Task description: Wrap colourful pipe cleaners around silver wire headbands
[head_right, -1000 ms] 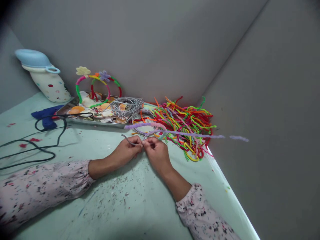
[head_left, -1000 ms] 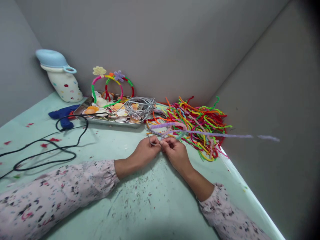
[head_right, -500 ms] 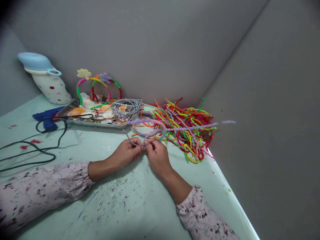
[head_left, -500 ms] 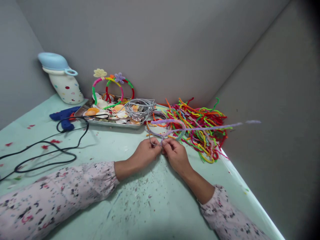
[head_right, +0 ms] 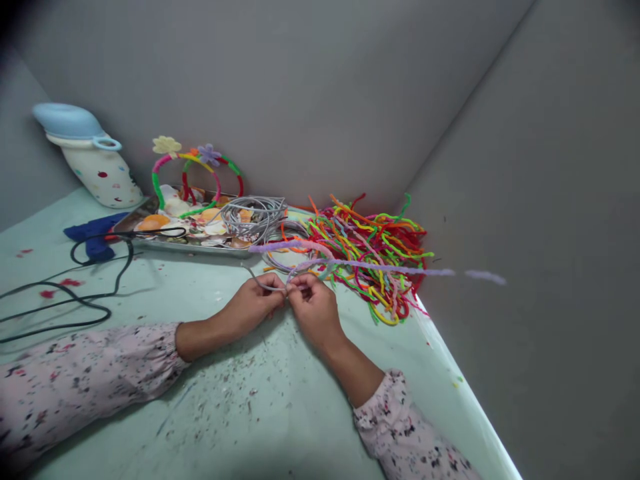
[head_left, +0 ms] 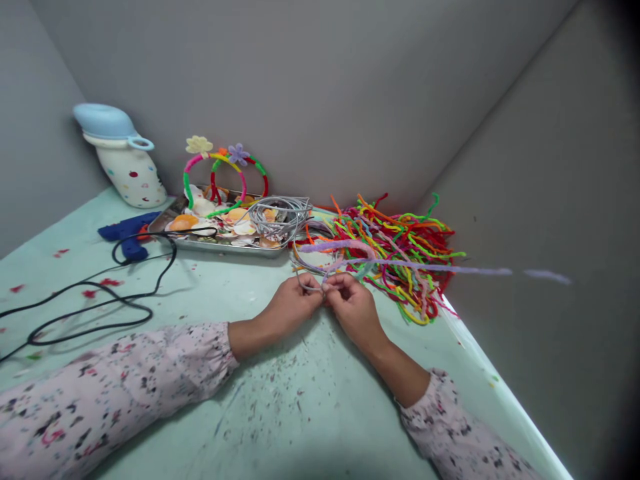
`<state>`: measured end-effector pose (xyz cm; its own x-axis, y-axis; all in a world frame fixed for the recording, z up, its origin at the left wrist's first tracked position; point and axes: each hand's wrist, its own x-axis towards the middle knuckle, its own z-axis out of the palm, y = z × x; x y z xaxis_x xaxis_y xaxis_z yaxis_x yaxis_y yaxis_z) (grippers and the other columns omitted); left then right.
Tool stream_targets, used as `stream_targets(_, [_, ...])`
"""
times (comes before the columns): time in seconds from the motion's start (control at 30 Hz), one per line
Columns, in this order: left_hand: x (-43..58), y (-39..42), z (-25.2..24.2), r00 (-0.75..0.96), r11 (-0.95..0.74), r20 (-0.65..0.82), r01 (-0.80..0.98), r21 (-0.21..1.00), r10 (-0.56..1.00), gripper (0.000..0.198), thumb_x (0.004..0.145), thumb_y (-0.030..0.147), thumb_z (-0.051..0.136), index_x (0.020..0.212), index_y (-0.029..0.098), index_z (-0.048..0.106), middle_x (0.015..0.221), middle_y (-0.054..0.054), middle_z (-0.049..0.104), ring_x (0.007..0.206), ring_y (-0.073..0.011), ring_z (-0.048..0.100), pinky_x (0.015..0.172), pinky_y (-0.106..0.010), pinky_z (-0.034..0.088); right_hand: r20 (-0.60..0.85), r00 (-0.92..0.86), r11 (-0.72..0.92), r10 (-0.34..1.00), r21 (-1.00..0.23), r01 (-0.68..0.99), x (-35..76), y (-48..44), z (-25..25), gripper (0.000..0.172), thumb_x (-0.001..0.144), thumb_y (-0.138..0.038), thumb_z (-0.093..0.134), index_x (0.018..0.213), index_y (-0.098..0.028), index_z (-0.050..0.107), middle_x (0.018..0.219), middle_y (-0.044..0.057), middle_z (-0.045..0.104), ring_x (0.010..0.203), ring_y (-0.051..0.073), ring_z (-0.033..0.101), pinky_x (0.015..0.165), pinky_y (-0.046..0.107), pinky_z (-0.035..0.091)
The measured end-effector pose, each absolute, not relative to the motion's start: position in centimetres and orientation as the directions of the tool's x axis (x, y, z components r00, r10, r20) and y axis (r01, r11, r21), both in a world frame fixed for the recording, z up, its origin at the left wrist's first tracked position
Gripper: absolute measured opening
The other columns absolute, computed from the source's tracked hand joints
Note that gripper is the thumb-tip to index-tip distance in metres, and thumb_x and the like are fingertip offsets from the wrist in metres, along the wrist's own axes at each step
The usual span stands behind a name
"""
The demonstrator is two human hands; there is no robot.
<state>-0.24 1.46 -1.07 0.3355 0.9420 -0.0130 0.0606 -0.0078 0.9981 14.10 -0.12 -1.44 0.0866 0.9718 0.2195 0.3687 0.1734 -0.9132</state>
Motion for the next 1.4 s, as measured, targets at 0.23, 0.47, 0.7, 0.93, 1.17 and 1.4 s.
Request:
stream_targets(0.23, [-0.39,1.43,-0.53,0.324,0.044,-0.062,0.063,0.997,0.944,0.013,0.076,0.023,0.051,0.064,0.018,0.05,0.047,0.005,0.047,0.042,-0.008,0.039,0.045,-0.023,0.029,0.23,0.057,0.197,0.972,-0.919,0.342,14.2,-0.29,-1.6,0.012,0.082,-0.031,0.059,0.084,-0.019,0.061,0.072,0.001,0.064,0.061,0.015,0.059,0.059,0.026,0.047])
stream_targets(0.47, [-0.25,1.66,-0.56,0.295,0.114,-0.114,0.017,0.993,0.949,0.012,0.071,0.019,0.052,0.059,0.017,0.051,0.047,0.003,0.049,0.04,-0.0073,0.041,0.042,-0.022,0.028,0.315,0.003,0.291,0.949,-0.883,0.367,14.42,-0.35,-2.0,0.01,0.084,-0.024,0.056,0.091,-0.02,0.062,0.08,0.002,0.066,0.068,0.016,0.063,0.065,0.028,0.05])
stream_targets(0.7, [-0.35,1.67,-0.48,0.29,0.156,-0.145,-0.017,0.988,0.946,0.011,0.069,0.016,0.05,0.058,0.016,0.052,0.051,0.003,0.051,0.037,-0.0063,0.042,0.039,-0.022,0.026,0.368,-0.046,0.359,0.929,-0.862,0.357,14.58,-0.48,-2.27,0.01,0.084,-0.022,0.056,0.092,-0.02,0.062,0.083,0.003,0.068,0.072,0.017,0.065,0.068,0.029,0.052])
stream_targets(0.93, [-0.18,1.64,-0.55,0.276,0.167,-0.155,-0.022,0.986,0.949,0.013,0.07,0.016,0.05,0.057,0.016,0.052,0.05,0.002,0.051,0.037,-0.0061,0.041,0.038,-0.022,0.025,0.383,-0.053,0.371,0.922,-0.839,0.398,14.64,-0.6,-2.0,0.012,0.085,-0.021,0.056,0.093,-0.019,0.065,0.082,0.003,0.071,0.07,0.016,0.067,0.067,0.028,0.054])
stream_targets(1.17, [-0.28,1.67,-0.55,0.275,0.164,-0.151,-0.023,0.986,0.949,0.016,0.071,0.018,0.051,0.055,0.016,0.052,0.049,0.002,0.05,0.036,-0.0063,0.04,0.039,-0.023,0.025,0.425,-0.055,0.399,0.904,-0.787,0.471,14.8,-0.65,-2.02,0.014,0.085,-0.021,0.057,0.094,-0.019,0.068,0.082,0.003,0.072,0.07,0.015,0.067,0.065,0.027,0.054])
stream_targets(1.4, [-0.23,1.81,-0.6,0.286,0.187,-0.17,-0.032,0.982,0.943,0.017,0.072,0.018,0.052,0.055,0.016,0.054,0.049,0.001,0.052,0.035,-0.0065,0.04,0.039,-0.024,0.024,0.473,-0.045,0.418,0.88,-0.726,0.547,14.89,-0.72,-2.15,0.015,0.087,-0.024,0.057,0.096,-0.02,0.069,0.087,0.004,0.073,0.074,0.016,0.066,0.066,0.028,0.055])
